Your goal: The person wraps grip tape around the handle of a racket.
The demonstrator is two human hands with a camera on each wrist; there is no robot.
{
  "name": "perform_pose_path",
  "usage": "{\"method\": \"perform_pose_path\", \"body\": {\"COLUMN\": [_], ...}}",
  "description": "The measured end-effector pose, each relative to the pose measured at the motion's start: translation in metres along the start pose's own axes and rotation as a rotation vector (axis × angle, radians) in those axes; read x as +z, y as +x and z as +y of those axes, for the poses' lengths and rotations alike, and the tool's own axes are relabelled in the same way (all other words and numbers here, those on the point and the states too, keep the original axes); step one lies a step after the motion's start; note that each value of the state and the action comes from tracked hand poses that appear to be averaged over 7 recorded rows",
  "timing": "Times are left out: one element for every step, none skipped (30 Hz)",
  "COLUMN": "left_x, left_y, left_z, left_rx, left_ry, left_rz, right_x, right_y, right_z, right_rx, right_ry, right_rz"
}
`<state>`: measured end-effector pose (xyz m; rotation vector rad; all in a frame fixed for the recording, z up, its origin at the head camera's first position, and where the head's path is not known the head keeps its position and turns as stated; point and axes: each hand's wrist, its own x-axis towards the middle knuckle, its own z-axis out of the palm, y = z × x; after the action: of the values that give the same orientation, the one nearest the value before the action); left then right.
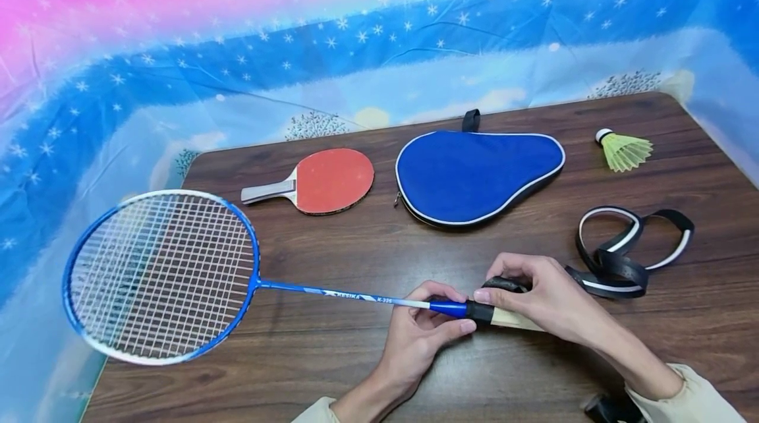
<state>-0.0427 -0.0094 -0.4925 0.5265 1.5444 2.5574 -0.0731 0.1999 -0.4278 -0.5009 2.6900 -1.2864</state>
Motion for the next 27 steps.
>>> {"method": "perform_pose_path", "body": {"left_x": [0.0001, -0.0001, -0.0004, -0.0007, -0.0010, -0.0014, -0.0018, -0.0022, -0.0024, -0.0026, -0.0026, -0.0027, -0.0026, -0.0026, -0.0025, -0.0022, -0.0018, -0.0014, -0.0010, -0.0006, 0.0001, 0.0007, 0.0011, 0.0016, 0.0019, 0.0020, 0.0022], "left_y": [-0.0001, 0.0000, 0.0000, 0.0001, 0.0002, 0.0003, 0.0005, 0.0008, 0.0009, 0.0010, 0.0009, 0.0009, 0.0007, 0.0006, 0.0004, 0.0003, 0.0005, 0.0008, 0.0011, 0.0015, 0.0017, 0.0018, 0.0019, 0.0017, 0.0014, 0.0013, 0.0013], "left_z": [0.0002, 0.0003, 0.0003, 0.0005, 0.0003, 0.0002, 0.0000, -0.0003, -0.0005, -0.0011, -0.0014, -0.0019, -0.0023, -0.0027, -0.0029, -0.0029, -0.0024, -0.0020, -0.0012, -0.0005, 0.0004, 0.0011, 0.0015, 0.0017, 0.0017, 0.0015, 0.0011], "left_rx": [-0.012, -0.019, -0.016, -0.011, 0.003, 0.016, 0.028, 0.040, 0.050, 0.051, 0.050, 0.043, 0.034, 0.028, 0.015, 0.000, -0.015, -0.031, -0.048, -0.062, -0.082, -0.094, -0.105, -0.110, -0.115, -0.121, -0.123], "left_ry": [0.002, 0.004, 0.009, 0.011, 0.009, 0.008, 0.005, 0.003, 0.001, -0.004, -0.006, -0.005, -0.009, -0.016, -0.030, -0.045, -0.063, -0.082, -0.102, -0.119, -0.131, -0.137, -0.135, -0.133, -0.122, -0.104, -0.091], "left_rz": [0.004, 0.005, 0.000, -0.007, -0.015, -0.023, -0.029, -0.035, -0.039, -0.040, -0.037, -0.032, -0.025, -0.018, -0.009, 0.000, 0.008, 0.015, 0.022, 0.029, 0.037, 0.042, 0.044, 0.041, 0.034, 0.023, 0.010], "right_x": [0.0001, 0.0002, 0.0004, 0.0006, 0.0009, 0.0011, 0.0013, 0.0016, 0.0018, 0.0022, 0.0026, 0.0029, 0.0032, 0.0034, 0.0035, 0.0035, 0.0033, 0.0031, 0.0029, 0.0028, 0.0028, 0.0028, 0.0028, 0.0030, 0.0032, 0.0037, 0.0041], "right_y": [-0.0002, -0.0005, -0.0007, -0.0008, -0.0010, -0.0012, -0.0014, -0.0014, -0.0014, -0.0015, -0.0015, -0.0015, -0.0014, -0.0013, -0.0011, -0.0011, -0.0010, -0.0010, -0.0009, -0.0009, -0.0009, -0.0012, -0.0014, -0.0016, -0.0017, -0.0017, -0.0017], "right_z": [0.0000, -0.0002, -0.0004, -0.0006, -0.0009, -0.0012, -0.0015, -0.0017, -0.0016, -0.0015, -0.0014, -0.0013, -0.0012, -0.0012, -0.0013, -0.0016, -0.0021, -0.0027, -0.0034, -0.0038, -0.0044, -0.0049, -0.0053, -0.0056, -0.0058, -0.0060, -0.0062], "right_rx": [0.003, 0.000, -0.002, -0.004, -0.003, 0.000, 0.001, 0.002, 0.001, -0.002, -0.003, -0.006, -0.010, -0.015, -0.022, -0.028, -0.034, -0.044, -0.058, -0.071, -0.088, -0.103, -0.123, -0.150, -0.179, -0.211, -0.242], "right_ry": [-0.001, 0.003, 0.008, 0.012, 0.020, 0.030, 0.035, 0.042, 0.050, 0.058, 0.070, 0.083, 0.097, 0.112, 0.123, 0.128, 0.133, 0.135, 0.135, 0.132, 0.128, 0.123, 0.114, 0.098, 0.077, 0.055, 0.035], "right_rz": [0.007, 0.010, 0.014, 0.017, 0.018, 0.017, 0.017, 0.016, 0.015, 0.014, 0.013, 0.012, 0.012, 0.012, 0.015, 0.022, 0.030, 0.043, 0.057, 0.074, 0.092, 0.112, 0.133, 0.156, 0.178, 0.199, 0.213]}}
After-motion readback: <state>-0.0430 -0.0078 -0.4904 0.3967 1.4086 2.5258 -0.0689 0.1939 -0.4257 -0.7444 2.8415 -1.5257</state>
